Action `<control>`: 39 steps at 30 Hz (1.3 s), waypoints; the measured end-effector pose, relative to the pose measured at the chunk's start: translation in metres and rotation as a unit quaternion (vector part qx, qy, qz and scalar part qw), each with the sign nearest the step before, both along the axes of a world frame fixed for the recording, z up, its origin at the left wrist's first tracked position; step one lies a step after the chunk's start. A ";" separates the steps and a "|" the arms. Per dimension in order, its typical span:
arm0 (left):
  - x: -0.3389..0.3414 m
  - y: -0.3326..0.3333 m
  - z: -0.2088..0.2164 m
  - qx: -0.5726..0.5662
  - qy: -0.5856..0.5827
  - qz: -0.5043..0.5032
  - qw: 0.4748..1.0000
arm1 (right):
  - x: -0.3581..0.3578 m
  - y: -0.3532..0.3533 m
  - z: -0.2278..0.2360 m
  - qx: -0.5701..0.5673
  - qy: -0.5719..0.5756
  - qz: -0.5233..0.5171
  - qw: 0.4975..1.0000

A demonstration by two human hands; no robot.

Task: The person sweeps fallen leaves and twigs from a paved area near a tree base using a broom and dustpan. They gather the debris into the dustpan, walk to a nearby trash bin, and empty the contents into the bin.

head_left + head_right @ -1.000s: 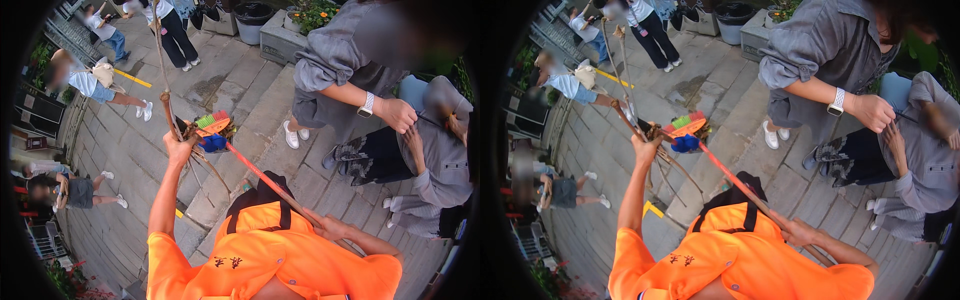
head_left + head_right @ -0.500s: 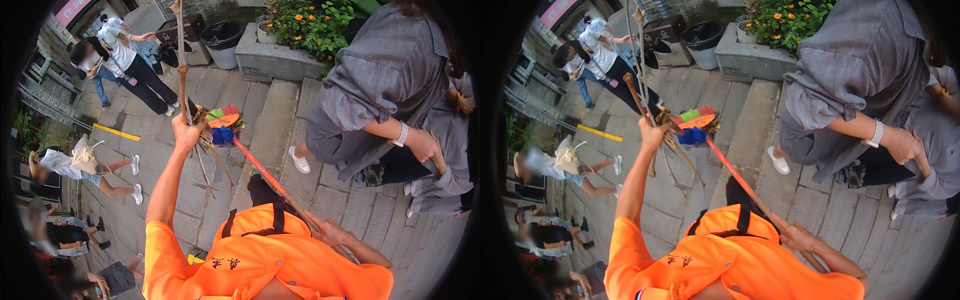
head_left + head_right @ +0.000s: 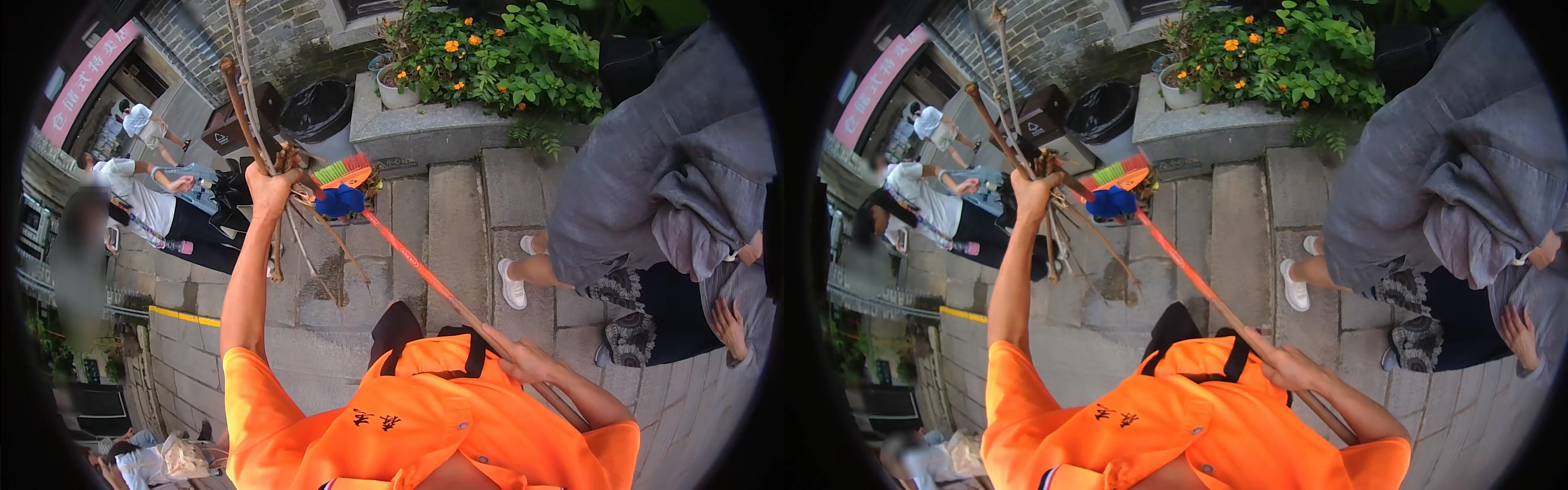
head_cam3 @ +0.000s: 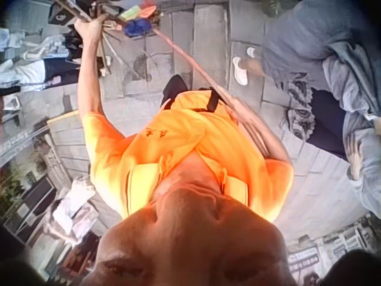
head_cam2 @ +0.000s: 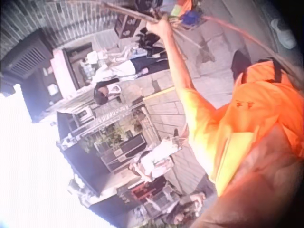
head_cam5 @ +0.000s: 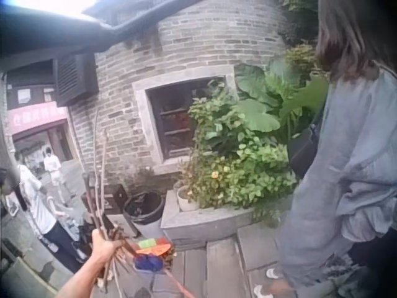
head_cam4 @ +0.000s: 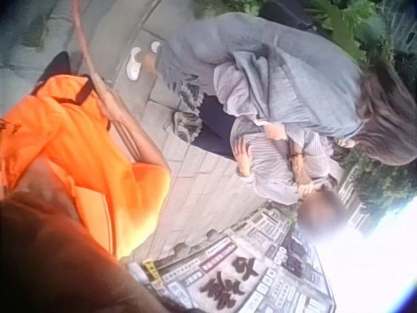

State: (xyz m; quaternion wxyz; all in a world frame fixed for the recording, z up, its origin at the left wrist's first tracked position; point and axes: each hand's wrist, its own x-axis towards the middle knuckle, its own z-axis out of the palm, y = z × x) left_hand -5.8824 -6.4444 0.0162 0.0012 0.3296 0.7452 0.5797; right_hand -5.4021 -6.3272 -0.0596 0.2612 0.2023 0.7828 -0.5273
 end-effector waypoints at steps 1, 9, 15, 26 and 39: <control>-0.029 0.006 0.003 -0.031 -0.032 -0.010 0.999 | -0.024 0.007 -0.010 0.013 0.042 -0.002 0.999; -0.276 0.088 -0.013 -0.037 0.069 -0.050 0.996 | -0.259 0.082 -0.105 0.063 0.124 -0.016 0.990; -0.438 0.164 -0.051 -0.093 0.132 -0.048 0.986 | -0.446 0.134 -0.133 -0.038 0.133 -0.074 0.988; -0.668 0.353 -0.149 -0.249 0.237 -0.045 0.938 | -0.686 0.273 -0.225 -0.199 0.136 -0.160 0.957; -0.688 0.541 -0.285 -0.616 0.241 -0.241 0.711 | -0.748 0.349 -0.212 -0.381 0.029 -0.315 0.869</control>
